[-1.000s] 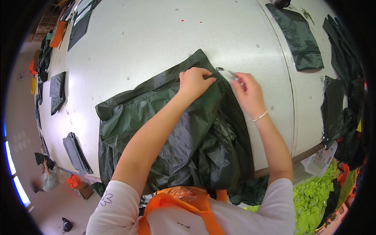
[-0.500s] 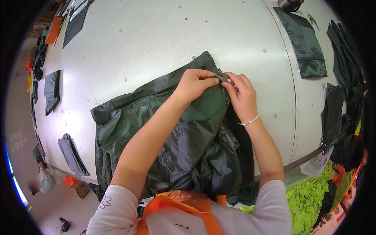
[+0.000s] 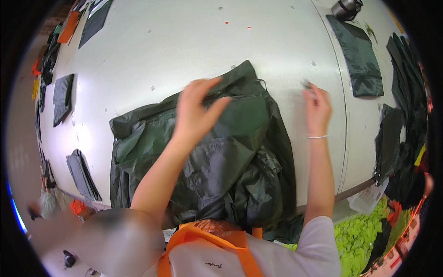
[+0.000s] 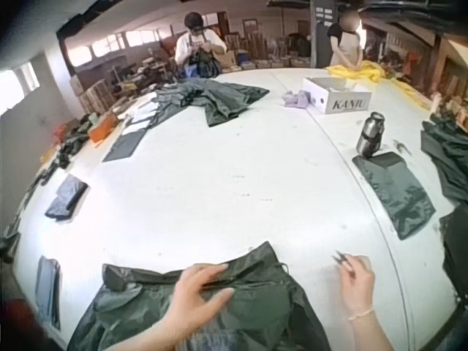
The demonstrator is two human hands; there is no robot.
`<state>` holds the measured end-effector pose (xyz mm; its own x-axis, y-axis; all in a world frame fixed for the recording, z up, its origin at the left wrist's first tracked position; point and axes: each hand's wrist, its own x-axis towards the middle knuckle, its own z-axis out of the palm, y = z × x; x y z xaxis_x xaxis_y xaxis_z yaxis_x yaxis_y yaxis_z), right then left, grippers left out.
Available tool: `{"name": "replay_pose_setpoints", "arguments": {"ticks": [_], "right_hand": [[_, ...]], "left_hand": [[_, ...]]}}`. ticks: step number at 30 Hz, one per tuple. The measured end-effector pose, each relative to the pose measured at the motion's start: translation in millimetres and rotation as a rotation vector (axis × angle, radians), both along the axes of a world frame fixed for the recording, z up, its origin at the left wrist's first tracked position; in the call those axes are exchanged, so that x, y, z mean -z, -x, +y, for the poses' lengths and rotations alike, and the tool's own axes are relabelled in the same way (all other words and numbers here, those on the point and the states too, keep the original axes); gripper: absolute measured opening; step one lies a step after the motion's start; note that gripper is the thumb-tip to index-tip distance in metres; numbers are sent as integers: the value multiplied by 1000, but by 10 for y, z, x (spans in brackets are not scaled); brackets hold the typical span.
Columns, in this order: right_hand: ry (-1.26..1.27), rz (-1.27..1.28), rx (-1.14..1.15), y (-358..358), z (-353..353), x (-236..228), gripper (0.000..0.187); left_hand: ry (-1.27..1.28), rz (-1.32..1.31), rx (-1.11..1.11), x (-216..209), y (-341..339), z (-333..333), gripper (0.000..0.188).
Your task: The person folds a dark green jacket on a white table, aligns the edges, and places it into a white plastic basket. The person then retrieves another jacket from the basket, unfolds it, and begins folding it in the same manner.
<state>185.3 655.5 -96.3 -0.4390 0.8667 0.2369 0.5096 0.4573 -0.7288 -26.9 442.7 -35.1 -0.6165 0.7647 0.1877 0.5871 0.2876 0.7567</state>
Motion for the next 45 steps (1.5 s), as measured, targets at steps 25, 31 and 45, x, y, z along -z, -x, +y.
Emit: {"name": "replay_pose_setpoints", "arguments": {"ticks": [25, 31, 45], "right_hand": [[161, -526, -403, -34, -2581, -1174, 35], [869, -199, -95, -105, -2488, -196, 55], [-84, -209, -783, 950, -3032, -676, 56]], "left_hand": [[-916, -1117, -657, 332, 718, -3029, 42], [-711, -1149, -759, 546, 733, -3286, 29], [-324, -193, -480, -85, -59, -2476, 33]]}}
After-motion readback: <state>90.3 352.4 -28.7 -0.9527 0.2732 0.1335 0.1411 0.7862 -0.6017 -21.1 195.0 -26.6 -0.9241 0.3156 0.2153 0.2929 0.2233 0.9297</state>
